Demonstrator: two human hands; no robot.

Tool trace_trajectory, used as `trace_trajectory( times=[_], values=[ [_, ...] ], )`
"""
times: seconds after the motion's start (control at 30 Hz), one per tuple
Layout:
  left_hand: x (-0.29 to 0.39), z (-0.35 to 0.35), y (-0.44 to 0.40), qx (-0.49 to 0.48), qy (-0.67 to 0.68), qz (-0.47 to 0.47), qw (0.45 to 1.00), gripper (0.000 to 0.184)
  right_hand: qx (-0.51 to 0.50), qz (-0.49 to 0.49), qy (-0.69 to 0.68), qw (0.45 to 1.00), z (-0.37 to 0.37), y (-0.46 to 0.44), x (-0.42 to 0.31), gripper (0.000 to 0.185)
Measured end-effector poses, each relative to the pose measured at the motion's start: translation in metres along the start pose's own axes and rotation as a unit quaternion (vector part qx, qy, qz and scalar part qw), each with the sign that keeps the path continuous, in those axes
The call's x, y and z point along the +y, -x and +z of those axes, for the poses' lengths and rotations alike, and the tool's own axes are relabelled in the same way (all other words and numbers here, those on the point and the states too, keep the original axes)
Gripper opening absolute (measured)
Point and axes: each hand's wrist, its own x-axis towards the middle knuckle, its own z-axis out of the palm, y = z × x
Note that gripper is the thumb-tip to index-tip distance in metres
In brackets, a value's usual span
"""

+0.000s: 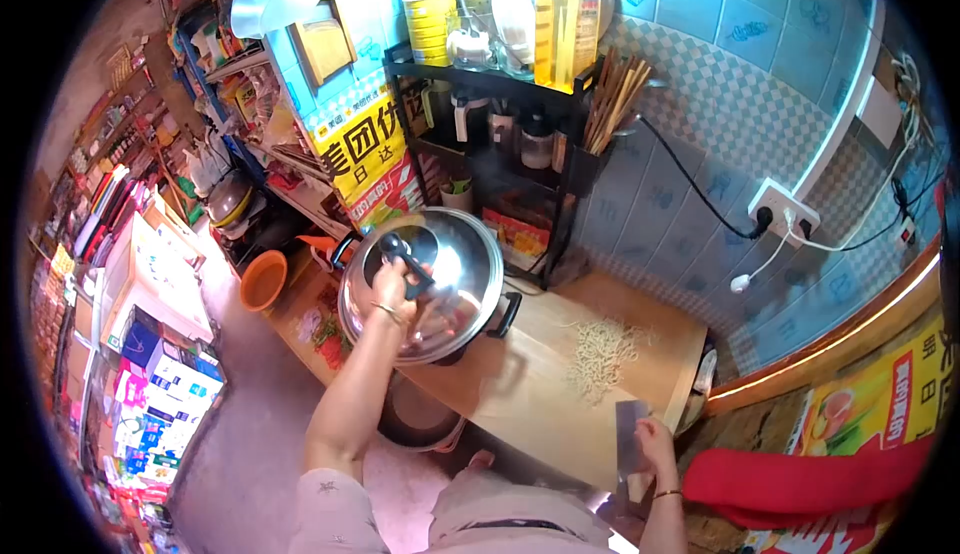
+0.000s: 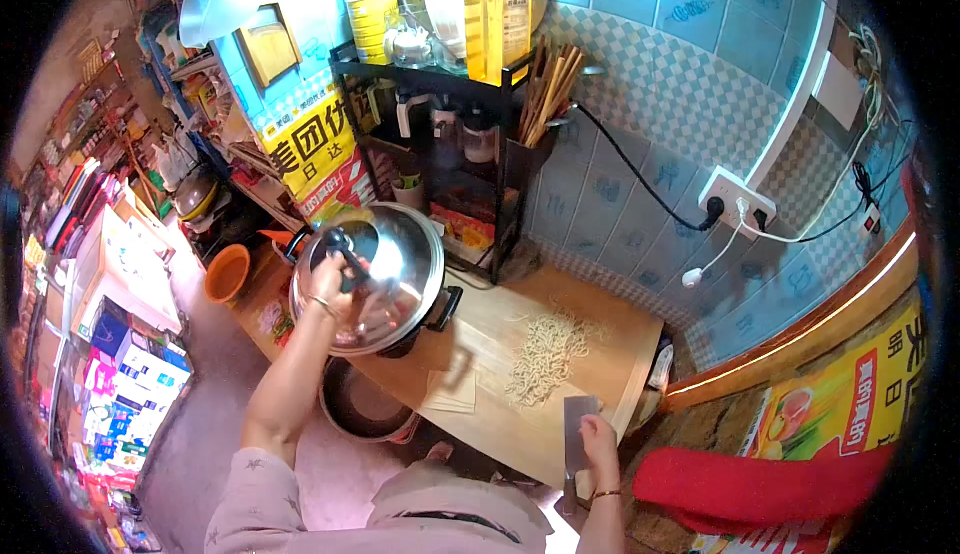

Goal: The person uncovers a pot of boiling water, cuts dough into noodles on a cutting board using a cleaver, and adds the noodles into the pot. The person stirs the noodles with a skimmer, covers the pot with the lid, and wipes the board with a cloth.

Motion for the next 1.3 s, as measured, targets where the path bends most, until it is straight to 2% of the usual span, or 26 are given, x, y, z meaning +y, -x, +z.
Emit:
trace_trajectory(
  times=[0.03, 0.07, 0.1, 0.17, 0.2, 0.3, 0.33, 0.43, 0.47, 0.5, 0.53, 0.57, 0.6, 0.63, 0.7, 0.77, 0.83, 0.9, 0.97, 1.03, 1.1, 1.17, 1.23, 1.27, 1.3],
  values=[
    [0.029, 0.011, 0.026, -0.004, 0.019, -0.014, 1.000, 0.021, 0.006, 0.005, -0.030, 1.000, 0.000, -0.001, -0.002, 0.017],
    [0.051, 0.010, 0.040, -0.043, 0.058, 0.026, 0.997, 0.022, 0.011, 0.009, -0.059, 0.998, 0.001, -0.003, -0.006, 0.016],
    [0.062, -0.015, 0.062, -0.067, 0.067, 0.041, 0.995, 0.022, -0.011, 0.034, -0.076, 0.996, 0.012, 0.032, 0.014, 0.016],
    [0.069, -0.021, 0.070, -0.077, 0.205, 0.012, 0.976, 0.020, -0.018, 0.034, -0.076, 0.996, -0.015, 0.017, 0.011, 0.016],
    [0.083, -0.019, 0.085, -0.078, 0.232, 0.011, 0.970, 0.018, -0.023, 0.029, -0.076, 0.996, -0.014, 0.010, 0.011, 0.016],
    [0.094, -0.048, 0.098, -0.123, 0.419, 0.036, 0.899, 0.020, -0.063, 0.005, -0.097, 0.993, -0.012, 0.003, 0.007, 0.016],
    [0.094, -0.054, 0.103, -0.149, 0.470, 0.030, 0.869, 0.022, -0.082, -0.020, -0.063, 0.994, -0.012, -0.002, 0.000, 0.017],
    [0.089, -0.058, 0.130, -0.177, 0.471, 0.077, 0.861, 0.021, -0.110, -0.057, -0.014, 0.992, -0.008, -0.012, -0.010, 0.018],
    [0.090, -0.057, 0.139, -0.135, 0.439, 0.080, 0.885, 0.018, -0.109, -0.070, -0.003, 0.992, -0.005, -0.018, -0.012, 0.018],
    [0.094, -0.063, 0.147, -0.130, 0.440, 0.087, 0.884, 0.018, -0.117, -0.073, 0.000, 0.990, -0.004, -0.022, -0.024, 0.018],
    [0.100, -0.070, 0.156, -0.144, 0.291, 0.144, 0.935, 0.017, -0.125, -0.114, 0.029, 0.985, -0.004, -0.021, -0.042, 0.018],
    [0.104, -0.079, 0.169, -0.149, 0.131, 0.190, 0.961, 0.017, -0.135, -0.151, 0.059, 0.977, -0.003, -0.017, -0.048, 0.019],
    [0.114, -0.058, 0.208, -0.053, 0.008, 0.246, 0.968, 0.019, -0.146, -0.148, 0.063, 0.976, -0.001, -0.016, -0.043, 0.019],
    [0.117, -0.085, 0.220, -0.019, -0.025, 0.223, 0.974, 0.018, -0.166, -0.140, 0.050, 0.975, 0.002, -0.019, -0.039, 0.019],
    [0.119, -0.100, 0.269, 0.075, -0.099, 0.242, 0.962, 0.019, -0.201, -0.128, 0.041, 0.970, 0.005, -0.018, -0.032, 0.020],
    [0.111, -0.134, 0.310, 0.155, -0.129, 0.233, 0.951, 0.019, -0.212, -0.100, -0.004, 0.972, 0.008, -0.015, -0.026, 0.021],
    [0.103, -0.182, 0.345, 0.164, -0.174, 0.182, 0.954, 0.019, -0.220, -0.064, 0.005, 0.973, 0.008, -0.004, -0.038, 0.021],
    [0.077, -0.224, 0.361, 0.235, -0.182, 0.139, 0.945, 0.019, -0.221, -0.030, 0.022, 0.974, 0.008, 0.000, -0.044, 0.021],
    [0.032, -0.284, 0.360, 0.240, -0.187, 0.075, 0.950, 0.020, -0.196, -0.071, 0.115, 0.971, 0.006, -0.001, -0.038, 0.021],
    [-0.014, -0.314, 0.348, 0.311, -0.225, -0.026, 0.923, 0.016, -0.187, -0.088, 0.129, 0.970, 0.010, -0.006, -0.027, 0.020],
    [-0.082, -0.369, 0.318, 0.330, -0.309, -0.039, 0.891, 0.011, -0.182, -0.046, 0.080, 0.979, 0.014, -0.004, -0.037, 0.019],
    [-0.106, -0.328, 0.290, 0.294, -0.290, -0.057, 0.909, 0.007, -0.178, -0.049, 0.083, 0.979, 0.013, 0.002, -0.057, 0.018],
    [-0.146, -0.344, 0.249, 0.228, -0.169, -0.091, 0.955, 0.009, -0.173, -0.006, 0.133, 0.976, 0.020, 0.009, -0.068, 0.017],
    [-0.159, -0.336, 0.225, 0.223, -0.163, -0.082, 0.958, 0.010, -0.168, -0.050, 0.118, 0.977, 0.019, 0.008, -0.055, 0.017],
    [-0.166, -0.334, 0.209, 0.221, -0.163, -0.078, 0.958, 0.012, -0.169, -0.043, 0.125, 0.977, 0.023, 0.017, -0.054, 0.017]
  ],
)
